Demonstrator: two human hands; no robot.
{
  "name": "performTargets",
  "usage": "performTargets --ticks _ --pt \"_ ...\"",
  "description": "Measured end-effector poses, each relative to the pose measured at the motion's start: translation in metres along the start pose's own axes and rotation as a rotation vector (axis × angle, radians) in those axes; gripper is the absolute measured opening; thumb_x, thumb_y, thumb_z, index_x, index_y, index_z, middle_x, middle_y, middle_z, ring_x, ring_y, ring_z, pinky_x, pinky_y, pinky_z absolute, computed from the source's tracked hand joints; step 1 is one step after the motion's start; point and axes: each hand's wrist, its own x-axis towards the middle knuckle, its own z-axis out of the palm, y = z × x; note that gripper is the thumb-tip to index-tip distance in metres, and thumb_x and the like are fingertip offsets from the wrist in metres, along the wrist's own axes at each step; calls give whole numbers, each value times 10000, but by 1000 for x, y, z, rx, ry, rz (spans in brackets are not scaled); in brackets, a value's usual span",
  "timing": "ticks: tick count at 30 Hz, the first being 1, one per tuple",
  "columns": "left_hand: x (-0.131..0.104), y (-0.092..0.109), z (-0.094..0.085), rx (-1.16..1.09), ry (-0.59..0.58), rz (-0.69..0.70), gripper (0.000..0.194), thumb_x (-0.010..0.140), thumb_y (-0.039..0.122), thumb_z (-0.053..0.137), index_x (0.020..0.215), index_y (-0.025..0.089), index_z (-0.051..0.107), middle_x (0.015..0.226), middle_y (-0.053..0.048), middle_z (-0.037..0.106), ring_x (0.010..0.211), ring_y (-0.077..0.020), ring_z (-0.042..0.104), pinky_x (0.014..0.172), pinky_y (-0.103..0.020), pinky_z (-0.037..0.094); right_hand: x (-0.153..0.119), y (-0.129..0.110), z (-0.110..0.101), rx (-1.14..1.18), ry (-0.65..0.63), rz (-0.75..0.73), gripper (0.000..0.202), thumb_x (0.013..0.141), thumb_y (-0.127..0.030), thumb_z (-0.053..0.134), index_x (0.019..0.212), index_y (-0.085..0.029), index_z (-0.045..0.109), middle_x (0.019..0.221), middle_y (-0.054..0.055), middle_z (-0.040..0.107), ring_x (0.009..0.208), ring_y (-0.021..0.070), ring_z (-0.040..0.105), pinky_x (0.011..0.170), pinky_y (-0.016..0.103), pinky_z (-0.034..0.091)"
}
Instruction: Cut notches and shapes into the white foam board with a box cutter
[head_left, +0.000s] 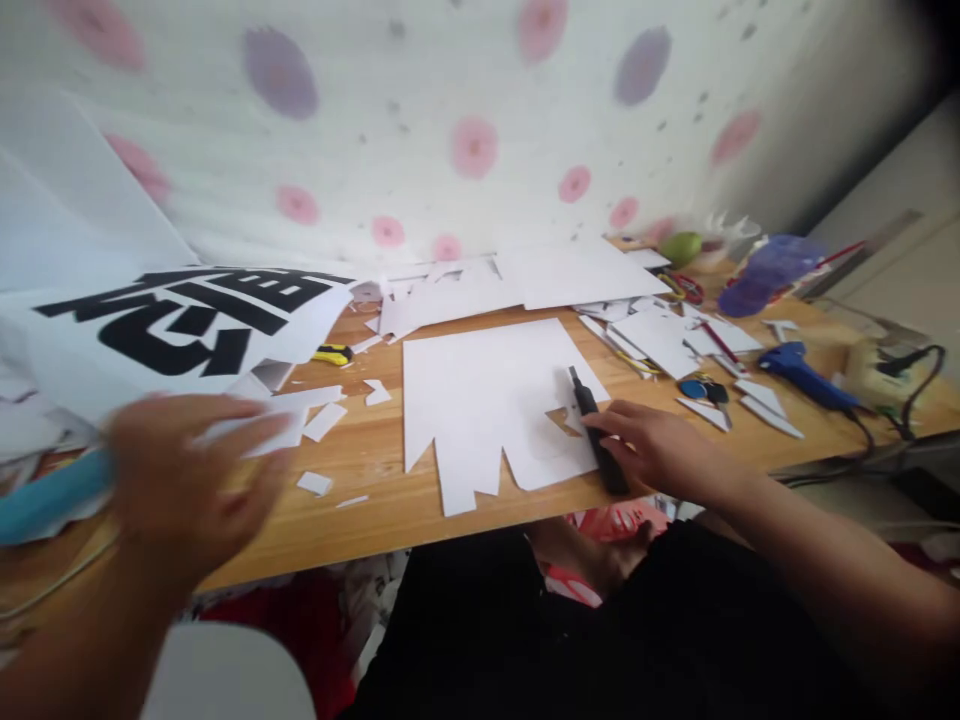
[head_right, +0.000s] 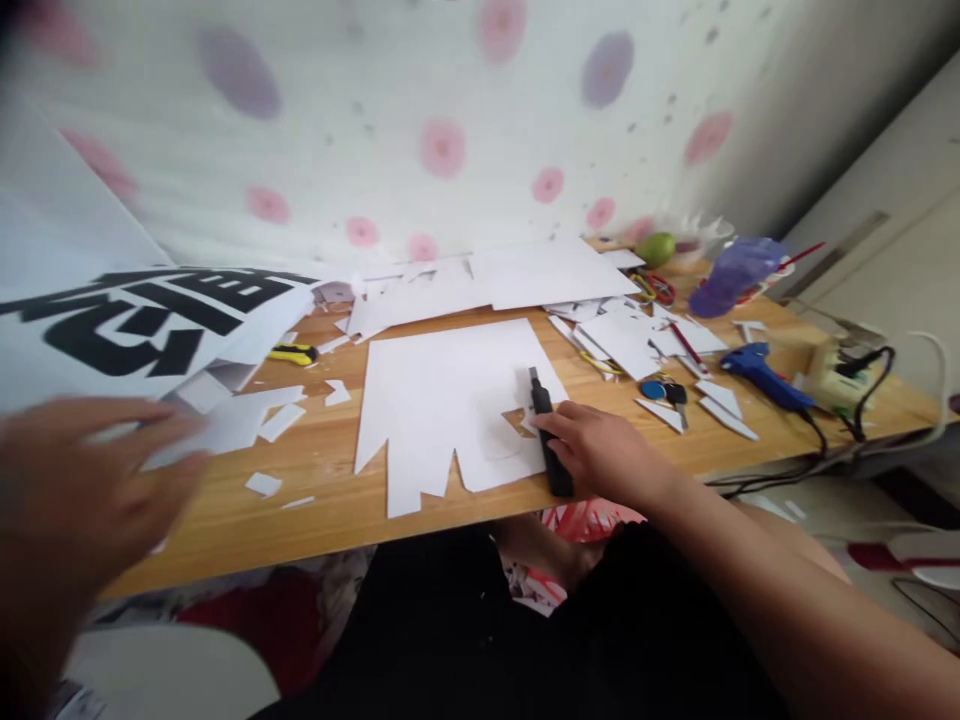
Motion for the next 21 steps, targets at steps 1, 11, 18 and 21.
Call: performTargets --ticks 1,11,18,21 --pt "9 12 14 -23 -29 68 222 1017 298 709 1220 210 683 1299 -88 677 1247 -321 642 1146 -650 470 2 -3 -1 -22 -30 44 413 1013 -170 502 1344 -222 743 1139 129 804 934 270 798 789 368 626" --pt "104 93 131 -274 -397 433 288 974 274 740 1254 209 735 1435 -138 693 1322 -379 658 1112 -633 551 38 -2 1 -59 -233 103 432 1049 -457 577 1436 -301 689 1059 124 768 876 288 753 696 332 503" --pt "89 90 154 -412 -296 477 292 1087 236 519 1265 160 739 1375 -105 742 1297 -280 696 1113 -441 598 18 14 -12 874 159 121 212 899 -345 739 1088 -249 727 892 39 722 739 204 680 689 335 557" --pt "84 88 153 -447 -252 479 319 1089 192 475 1267 143 735 1379 -103 742 1318 -267 689 1140 -417 585 7 17 -18 1469 278 185 194 937 -386 712 1115 -309 722 835 9 743 718 205 726 674 340 605"
